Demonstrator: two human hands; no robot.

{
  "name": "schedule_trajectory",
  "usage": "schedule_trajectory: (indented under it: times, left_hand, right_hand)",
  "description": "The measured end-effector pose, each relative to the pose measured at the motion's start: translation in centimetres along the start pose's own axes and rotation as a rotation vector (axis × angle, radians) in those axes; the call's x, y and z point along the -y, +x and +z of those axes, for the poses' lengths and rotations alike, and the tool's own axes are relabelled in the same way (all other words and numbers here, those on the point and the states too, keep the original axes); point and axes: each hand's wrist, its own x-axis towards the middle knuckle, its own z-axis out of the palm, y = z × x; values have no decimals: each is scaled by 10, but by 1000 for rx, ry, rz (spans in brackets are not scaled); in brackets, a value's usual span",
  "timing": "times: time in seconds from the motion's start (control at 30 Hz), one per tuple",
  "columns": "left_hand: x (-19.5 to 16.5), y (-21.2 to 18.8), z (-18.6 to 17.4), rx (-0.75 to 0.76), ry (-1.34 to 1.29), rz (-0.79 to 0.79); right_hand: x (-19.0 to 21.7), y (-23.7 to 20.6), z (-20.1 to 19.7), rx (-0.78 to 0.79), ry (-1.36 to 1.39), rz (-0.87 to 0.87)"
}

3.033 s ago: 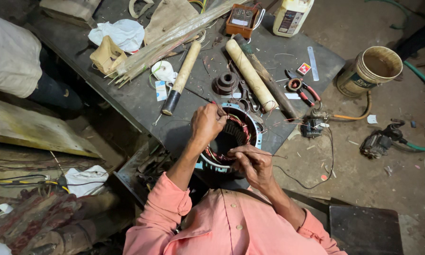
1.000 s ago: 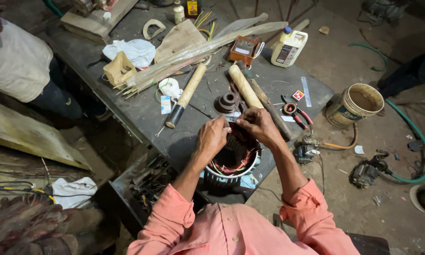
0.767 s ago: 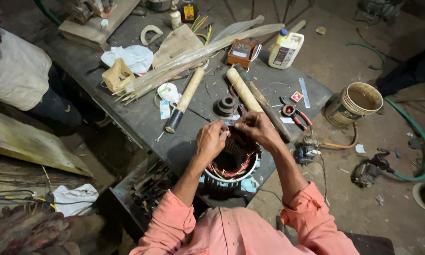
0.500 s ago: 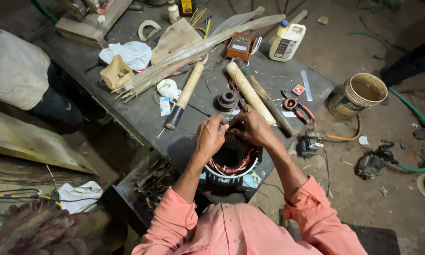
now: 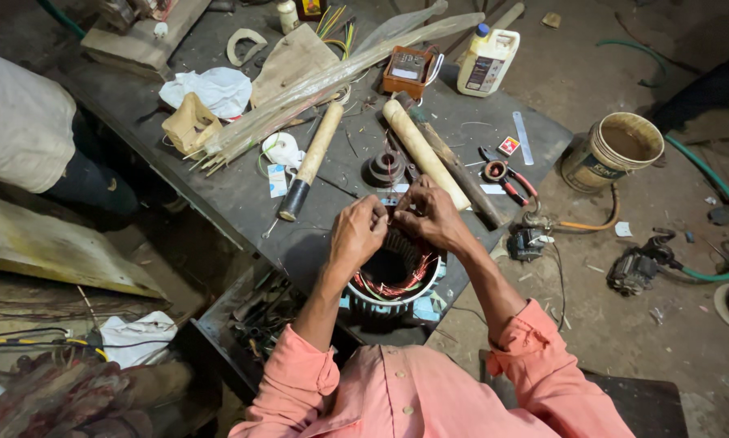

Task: The person winds copper wire around the slots of a motor stator by hand, repeatedly pulling wire from a spool, threading it through slots, and adjusting the coil placement. The work continues throughout the clip with no visible completion.

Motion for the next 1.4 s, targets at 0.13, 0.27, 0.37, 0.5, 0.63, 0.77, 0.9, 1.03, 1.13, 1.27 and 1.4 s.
schedule_trajectory:
  times: [0.13,0.27,0.37,0.5,0.63,0.77,0.9,1.03,1.13,1.27,1.4]
  left_hand:
    - [-15,-1,-6,-25,-24,16]
    - [-22,3,-5,9,-54,-12]
    - [-16,2,-3,69,-129,-69]
    - [-3,8,-8,-61,-639,15]
    - [-2,8,-19,-98,-570,87]
    - [-22,18,-15,-109,-611,119]
    - [-40,27,-4,-56,-659,-21]
    - [-41,34,1,-197,-520,-23]
    - [-36,37,1,-336,-585,-128]
    - [-28,31,-6,-450,-902,-226]
    - [-19,26,-11,-529,-859,-223]
  right_hand:
    - [-4,-1,2,-57,129,65]
    - [-5,-4,0,-101,160,-112]
    - [-1,-6,-2,-111,185,-45]
    - [13,-4,-16,-258,306,163]
    - [27,3,-41,-280,522,170]
    - [41,6,-46,-199,575,153]
    - [51,2,-37,-186,445,103]
    - [52,-4,-35,-237,162,0]
    - [47,-7,-38,-270,39,-16]
    - [38,-8,-42,-381,266,194]
    - [29,-7,-42,-405,582,200]
